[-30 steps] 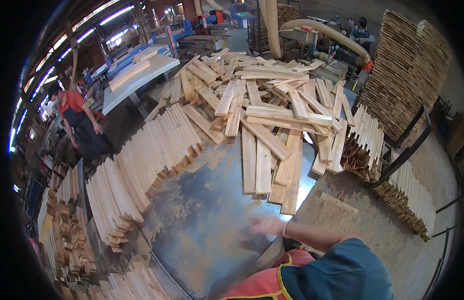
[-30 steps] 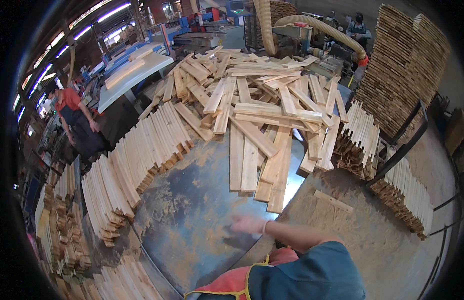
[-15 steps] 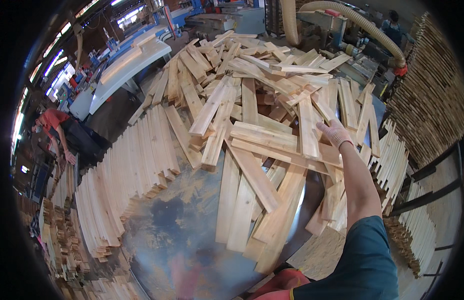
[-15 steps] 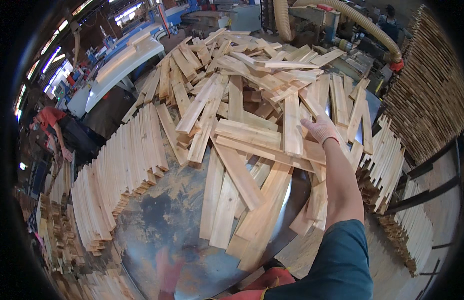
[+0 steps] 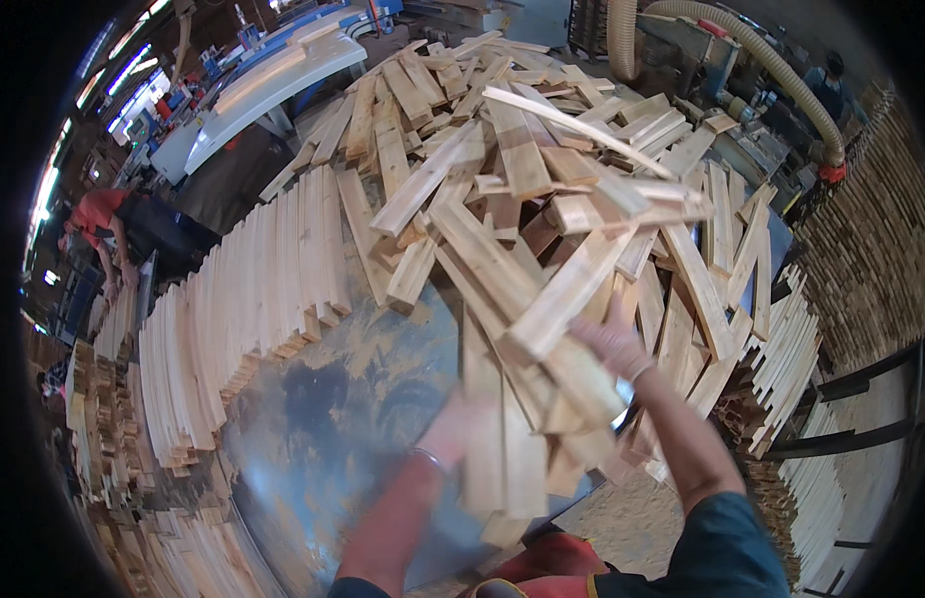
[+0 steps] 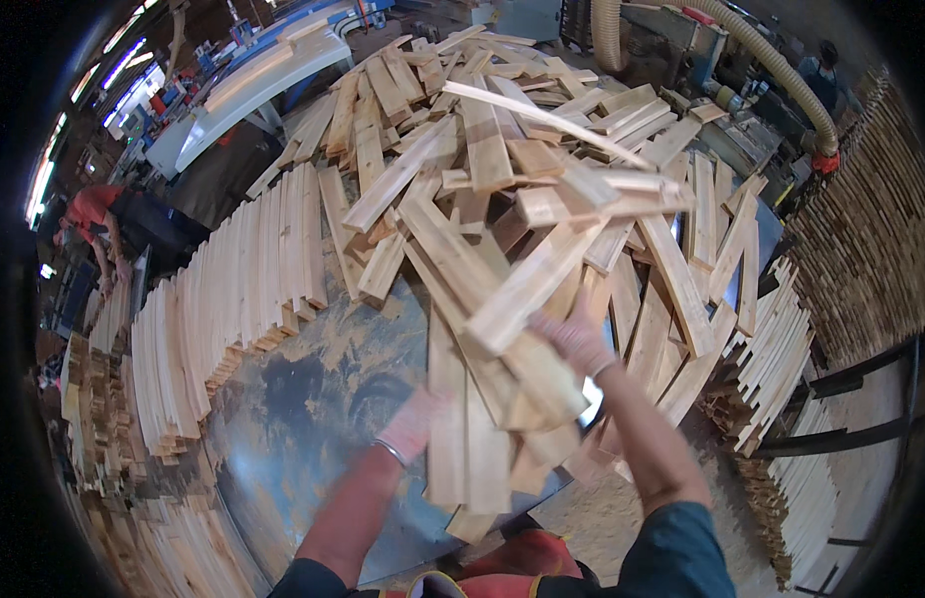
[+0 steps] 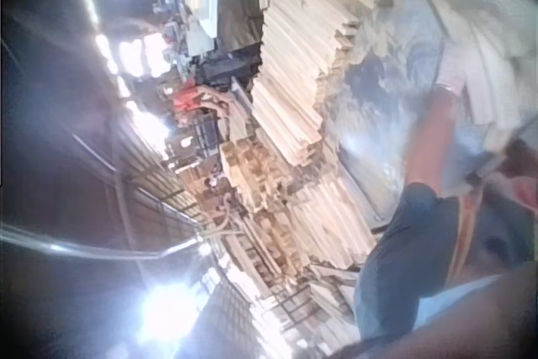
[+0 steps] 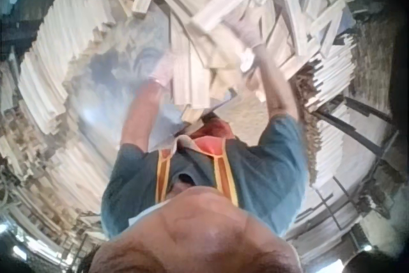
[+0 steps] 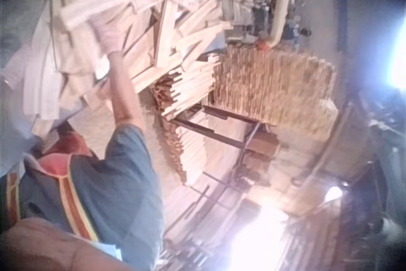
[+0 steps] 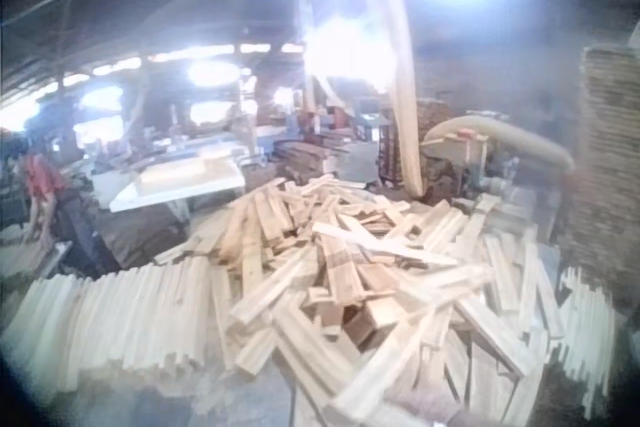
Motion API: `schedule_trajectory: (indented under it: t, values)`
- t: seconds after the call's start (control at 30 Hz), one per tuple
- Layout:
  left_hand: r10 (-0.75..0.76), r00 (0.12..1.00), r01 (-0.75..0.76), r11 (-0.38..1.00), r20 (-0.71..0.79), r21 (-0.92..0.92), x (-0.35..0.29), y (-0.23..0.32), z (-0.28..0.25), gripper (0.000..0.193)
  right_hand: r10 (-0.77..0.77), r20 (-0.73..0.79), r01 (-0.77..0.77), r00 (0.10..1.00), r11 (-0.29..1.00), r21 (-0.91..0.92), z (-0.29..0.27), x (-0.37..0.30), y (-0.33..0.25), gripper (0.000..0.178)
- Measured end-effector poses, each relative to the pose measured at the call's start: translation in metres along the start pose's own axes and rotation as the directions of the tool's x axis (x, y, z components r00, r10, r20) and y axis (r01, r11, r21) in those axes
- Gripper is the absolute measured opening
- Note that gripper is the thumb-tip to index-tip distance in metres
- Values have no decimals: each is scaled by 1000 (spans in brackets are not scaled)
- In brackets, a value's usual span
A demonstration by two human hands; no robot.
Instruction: The person repeatedly picks up wooden planks from a pile on a metal table and stacks them into neat piles. The person handles the planks one at a time, aligning them and placing them into growing stacks throughout the clip.
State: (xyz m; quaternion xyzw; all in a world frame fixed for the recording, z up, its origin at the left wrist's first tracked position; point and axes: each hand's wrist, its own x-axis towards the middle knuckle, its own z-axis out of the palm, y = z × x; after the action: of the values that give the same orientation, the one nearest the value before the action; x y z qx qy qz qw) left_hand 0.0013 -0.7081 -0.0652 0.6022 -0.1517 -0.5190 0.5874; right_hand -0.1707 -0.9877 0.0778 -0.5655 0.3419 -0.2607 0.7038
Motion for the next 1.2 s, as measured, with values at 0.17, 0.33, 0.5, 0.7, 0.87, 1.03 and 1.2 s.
schedule_trajectory:
  t: [0.17, 0.33, 0.5, 0.7, 0.87, 1.03, 1.2]
  values:
    - [-75, 993, 58, 983, -96, -175, -79, 34, 50, 53, 63, -75, -41, 995, 963, 266, 88, -98, 62, 83]
    - [-9, 996, 13, 999, -92, 47, -210, -6, -51, 50, 245, -67, -214, 967, 928, 304, 182, -226, 110, 79]
    - [-1, 963, 13, 999, -269, 43, -365, -76, -135, 54, 318, 118, -337, 941, 909, 244, 276, -353, 184, 89]
    - [-74, 808, 534, 513, -585, 672, -475, -93, -189, 64, 344, 397, -363, 851, 931, -29, 345, -382, 189, 70]
    - [41, 668, 269, 917, -743, 293, -502, -63, -200, 78, 432, 329, -440, 840, 896, -53, 370, -383, 184, 48]
    - [70, 635, 486, 738, -769, 468, -480, -48, -144, 95, 347, 511, -193, 786, 924, -331, 400, -407, 174, 70]
    - [-22, 773, 163, 973, -634, 164, -509, -39, -177, 109, 350, 625, -320, 698, 933, -165, 436, -414, 174, 99]
